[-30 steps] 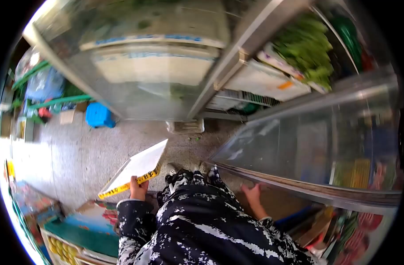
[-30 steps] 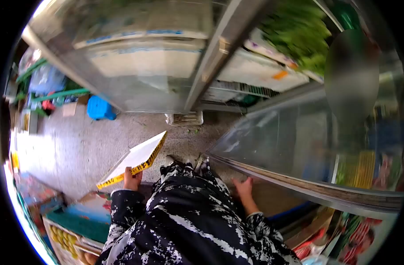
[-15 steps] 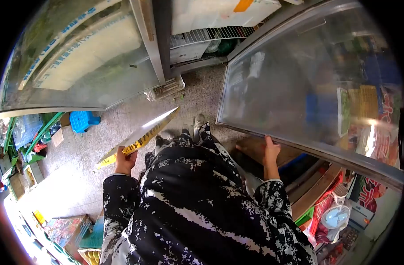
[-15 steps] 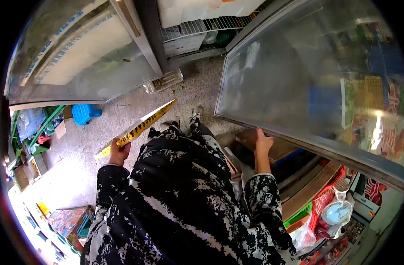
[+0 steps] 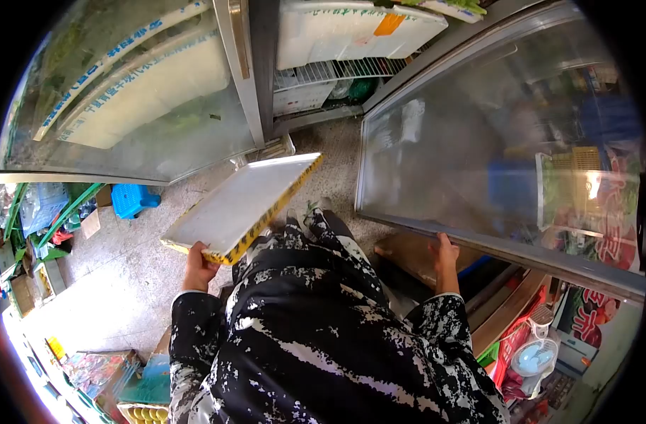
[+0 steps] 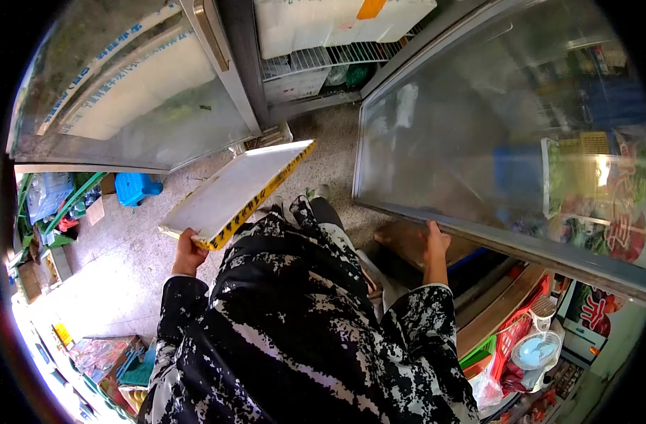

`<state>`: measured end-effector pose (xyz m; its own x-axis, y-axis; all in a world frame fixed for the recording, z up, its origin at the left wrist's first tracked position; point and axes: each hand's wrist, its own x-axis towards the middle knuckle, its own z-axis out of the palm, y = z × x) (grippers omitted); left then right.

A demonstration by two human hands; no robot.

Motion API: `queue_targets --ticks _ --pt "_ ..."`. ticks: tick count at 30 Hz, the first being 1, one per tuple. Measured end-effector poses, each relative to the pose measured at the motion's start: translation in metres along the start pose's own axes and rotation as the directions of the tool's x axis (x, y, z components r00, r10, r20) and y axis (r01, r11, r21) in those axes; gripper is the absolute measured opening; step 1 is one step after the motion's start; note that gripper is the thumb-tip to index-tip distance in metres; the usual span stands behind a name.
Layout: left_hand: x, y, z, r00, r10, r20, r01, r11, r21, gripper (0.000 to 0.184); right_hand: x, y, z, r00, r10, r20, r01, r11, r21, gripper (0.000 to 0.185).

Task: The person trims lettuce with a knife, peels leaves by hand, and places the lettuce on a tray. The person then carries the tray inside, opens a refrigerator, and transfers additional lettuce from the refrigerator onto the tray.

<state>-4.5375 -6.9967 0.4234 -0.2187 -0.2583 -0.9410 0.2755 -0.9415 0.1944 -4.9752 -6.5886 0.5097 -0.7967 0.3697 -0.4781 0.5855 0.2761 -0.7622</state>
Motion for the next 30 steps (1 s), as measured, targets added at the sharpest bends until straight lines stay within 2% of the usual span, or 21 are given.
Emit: queue_targets --ticks 4,5,6,7,8,9,10,11,12,13,14,15,17,19,21,22,24,25,28,29,30 --pt "-0.027 0.021 -0.006 0.99 -0.054 0.127 0.045 0.997 0.07 0.036 0.015 -0.002 -0.007 0.991 -0.04 0.13 0.046 0.998 -0.043 0.037" --pt "-0.045 0.025 0.0 0.982 -0.102 0.159 0.091 0.993 0.074 0.037 0.02 0.004 -0.001 0.998 0.011 0.059 -0.012 1.0 0.003 0.041" --pt "-0.062 0.019 -0.013 0.88 0.39 0.272 -0.473 0.654 0.59 0.038 0.029 0.011 0.008 0.998 0.065 -0.012 -0.064 0.997 0.053 0.045" --pt "-0.075 0.011 -0.033 0.534 0.605 0.59 -0.655 -0.145 0.741 0.039 0.052 0.027 0.022 0.978 0.192 -0.081 -0.184 0.978 0.095 0.047" --pt "-0.08 0.004 -0.046 0.581 0.661 0.475 -0.691 0.091 0.717 0.038 0.072 0.036 0.037 0.938 0.317 -0.14 -0.297 0.944 0.145 0.05" --pt "-0.081 0.0 -0.049 0.638 0.682 0.356 -0.698 0.318 0.642 0.037 0.062 0.033 0.053 0.915 0.398 0.062 -0.403 0.904 0.14 0.048" --pt "-0.098 0.003 -0.031 0.814 0.562 0.146 -0.545 0.652 0.527 0.036 0.064 0.029 0.082 0.838 0.482 0.254 -0.507 0.861 0.039 0.043" --pt "-0.117 0.002 -0.011 0.938 0.347 -0.017 -0.323 0.891 0.32 0.035 0.03 -0.003 0.113 0.817 0.413 0.401 -0.374 0.91 -0.176 0.037" --pt "-0.122 -0.007 0.0 0.934 0.357 -0.022 -0.334 0.892 0.303 0.035 0.02 -0.033 0.143 0.796 0.144 0.588 0.135 0.905 -0.403 0.036" --pt "-0.129 -0.02 0.008 0.935 0.348 -0.059 -0.333 0.924 0.186 0.036 0.006 -0.052 0.17 0.637 -0.338 0.693 0.553 0.827 -0.105 0.037" --pt "-0.135 -0.032 0.014 0.936 0.337 -0.099 -0.331 0.941 0.068 0.038 0.009 -0.083 0.202 0.421 -0.542 0.728 0.855 0.506 -0.118 0.042" --pt "-0.134 -0.045 0.014 0.93 0.35 -0.114 -0.346 0.937 0.055 0.038 -0.017 -0.139 0.22 0.125 -0.72 0.682 0.947 0.293 0.135 0.043" --pt "-0.111 -0.067 0.001 0.952 0.186 -0.243 -0.207 0.976 -0.063 0.042 -0.027 -0.22 0.265 -0.25 -0.799 0.546 0.947 -0.084 0.31 0.046" --pt "-0.092 -0.101 -0.003 0.968 0.247 -0.036 -0.249 0.951 -0.185 0.048 -0.042 -0.288 0.288 -0.448 -0.774 0.448 0.891 -0.425 0.158 0.053" --pt "-0.111 -0.14 0.04 0.934 0.342 -0.107 -0.358 0.885 -0.297 0.049 -0.037 -0.332 0.319 -0.554 -0.694 0.46 0.812 -0.573 0.112 0.056" --pt "-0.112 -0.158 0.055 0.918 0.373 -0.131 -0.396 0.862 -0.318 0.048 -0.037 -0.345 0.328 -0.576 -0.691 0.436 0.8 -0.585 0.129 0.056" --pt "-0.109 -0.193 0.06 0.892 0.411 -0.189 -0.452 0.796 -0.402 0.046 -0.036 -0.369 0.349 -0.427 -0.462 0.777 0.811 -0.575 0.105 0.06" --pt "-0.103 -0.21 0.058 0.883 0.413 -0.224 -0.469 0.75 -0.465 0.045 -0.032 -0.368 0.359 -0.542 -0.526 0.655 0.761 -0.637 0.118 0.062" --pt "-0.108 -0.242 0.058 0.881 0.379 -0.284 -0.473 0.687 -0.551 0.044 -0.035 -0.38 0.373 -0.341 -0.369 0.865 0.886 -0.435 0.164 0.067" --pt "-0.1 -0.253 0.041 0.883 0.347 -0.316 -0.469 0.679 -0.565 0.043 -0.043 -0.388 0.375 -0.356 -0.371 0.858 0.881 -0.44 0.175 0.067" --pt "-0.097 -0.257 0.042 0.85 0.37 -0.375 -0.526 0.636 -0.565 0.045 -0.049 -0.394 0.377 -0.269 -0.279 0.922 0.903 -0.407 0.141 0.07"
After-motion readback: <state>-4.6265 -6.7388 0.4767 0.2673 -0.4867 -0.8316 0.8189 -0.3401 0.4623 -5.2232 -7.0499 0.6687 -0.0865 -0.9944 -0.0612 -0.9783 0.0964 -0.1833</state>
